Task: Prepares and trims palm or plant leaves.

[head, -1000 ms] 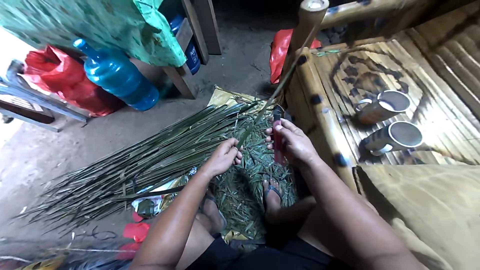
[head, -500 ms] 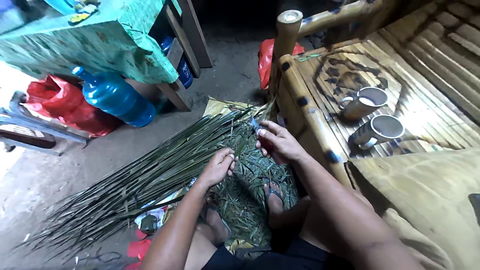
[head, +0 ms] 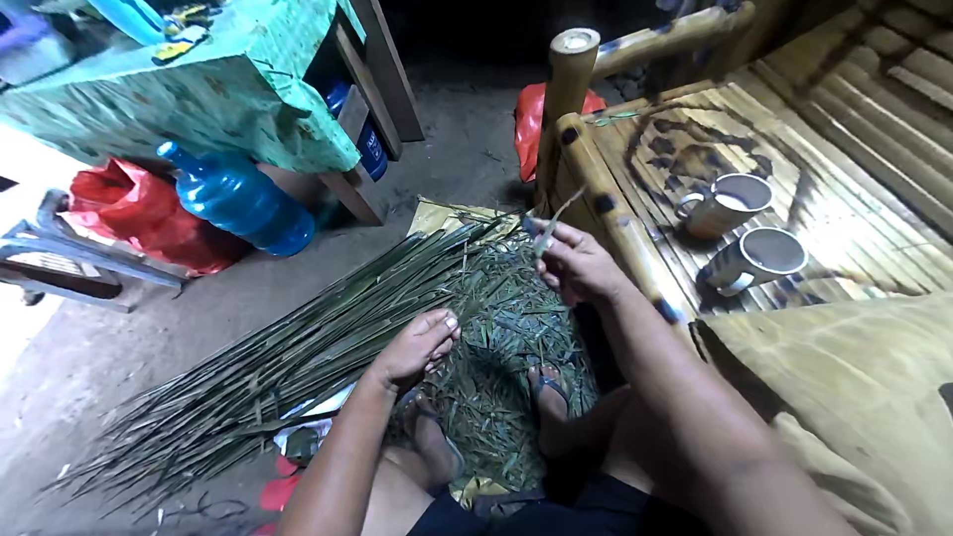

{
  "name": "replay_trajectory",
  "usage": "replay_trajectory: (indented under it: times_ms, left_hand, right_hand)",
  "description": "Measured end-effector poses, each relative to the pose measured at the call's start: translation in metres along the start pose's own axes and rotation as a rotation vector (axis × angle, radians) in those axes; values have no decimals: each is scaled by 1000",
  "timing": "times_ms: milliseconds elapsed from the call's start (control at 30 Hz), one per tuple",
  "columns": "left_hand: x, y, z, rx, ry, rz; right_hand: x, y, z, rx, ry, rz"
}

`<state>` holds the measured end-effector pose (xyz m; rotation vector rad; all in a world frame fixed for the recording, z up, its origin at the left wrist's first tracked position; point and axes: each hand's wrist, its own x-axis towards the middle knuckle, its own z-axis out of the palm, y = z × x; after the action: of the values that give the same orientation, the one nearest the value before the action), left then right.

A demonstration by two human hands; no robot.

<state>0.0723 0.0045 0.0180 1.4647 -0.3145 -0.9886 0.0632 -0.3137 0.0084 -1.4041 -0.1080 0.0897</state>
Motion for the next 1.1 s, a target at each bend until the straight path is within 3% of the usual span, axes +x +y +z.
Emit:
replay_trajectory:
  times_ms: [100,300,600,733,833,1000,1100]
  left_hand:
    - [-3,0,-3,-23,52,9]
    - [2,2,6,-139,22,23]
    - [2,0,5,-197,5,33]
    - [4,2,8,-252,-19,39]
    - [6,2,9,-334,-130,25]
    - [6,2,6,-398,-172,21]
    - [7,2,7,-382,-114,26]
  right_hand:
    - [-3,-6,6,16,-44,45]
    - [-15,23,57,1,-407,124]
    - [-2,8,22,57,-26,-40]
    - [-10,14,41,86,-256,69]
    - [-11,24,52,108,-423,27]
    - [-2,16,25,106,-116,-31]
    - [-3,7,25,73,-109,16]
